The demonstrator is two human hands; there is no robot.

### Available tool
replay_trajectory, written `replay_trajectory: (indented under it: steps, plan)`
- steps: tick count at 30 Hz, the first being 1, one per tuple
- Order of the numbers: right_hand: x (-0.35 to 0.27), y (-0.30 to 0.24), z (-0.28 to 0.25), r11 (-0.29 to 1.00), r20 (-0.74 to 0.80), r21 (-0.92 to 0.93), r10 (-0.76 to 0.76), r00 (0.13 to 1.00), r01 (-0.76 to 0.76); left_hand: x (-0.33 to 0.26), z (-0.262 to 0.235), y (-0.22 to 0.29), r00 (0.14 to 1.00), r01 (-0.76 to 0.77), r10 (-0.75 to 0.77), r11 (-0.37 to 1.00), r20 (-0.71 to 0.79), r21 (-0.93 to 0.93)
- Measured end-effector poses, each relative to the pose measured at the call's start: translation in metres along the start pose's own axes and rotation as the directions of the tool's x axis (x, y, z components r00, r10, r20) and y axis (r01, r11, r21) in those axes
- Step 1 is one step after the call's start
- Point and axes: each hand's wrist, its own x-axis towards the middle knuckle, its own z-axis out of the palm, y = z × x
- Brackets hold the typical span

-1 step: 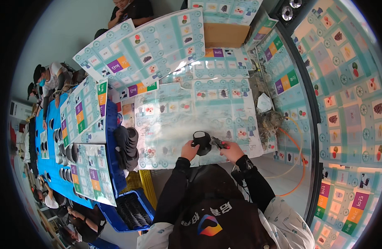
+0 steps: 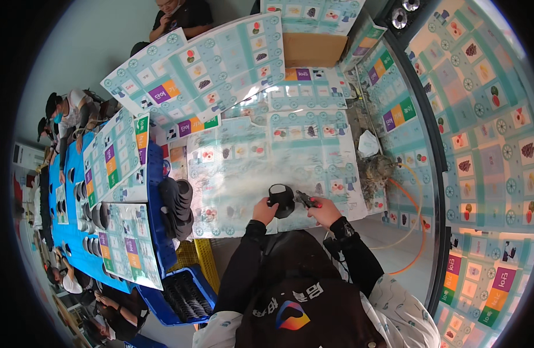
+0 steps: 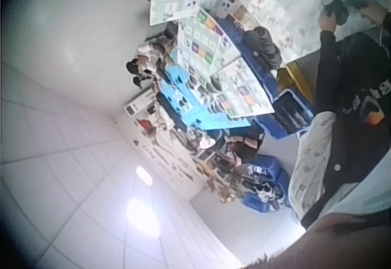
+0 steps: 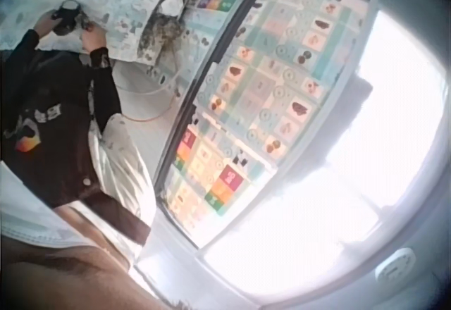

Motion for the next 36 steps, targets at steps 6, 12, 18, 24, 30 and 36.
replay_trajectory:
  steps: [6,12,18,24,30,36]
  plan:
    - [-0.028,0.022,-0.056,0.990,-0.192,0.143,0.032,0.981,-0.004,0.006,0.000,0.026,1.000,0.025,-0.021,0.979,-0.022,0.203]
    - [-0.064,0.075,-0.113,0.986,-0.285,0.164,0.065,0.956,-0.018,0.010,0.047,0.082,0.995,-0.089,0.085,0.993,0.050,0.083]
    - [-0.063,0.106,-0.133,0.975,-0.304,0.220,0.079,0.949,-0.011,0.033,0.131,0.111,0.999,-0.022,0.018,0.995,0.048,0.093]
    - [-0.031,0.098,-0.150,0.985,-0.105,0.171,0.034,0.994,-0.016,0.024,0.143,0.104,0.998,-0.053,0.056,0.991,-0.016,0.127]
    - [-0.007,0.069,-0.140,0.999,0.005,0.026,0.029,1.000,-0.029,0.014,0.135,0.114,0.999,0.018,-0.018,1.000,-0.028,0.023]
    - [0.001,0.055,-0.148,0.995,0.041,-0.092,-0.039,0.998,0.043,0.017,0.127,0.117,0.998,0.040,-0.043,0.998,-0.054,-0.054]
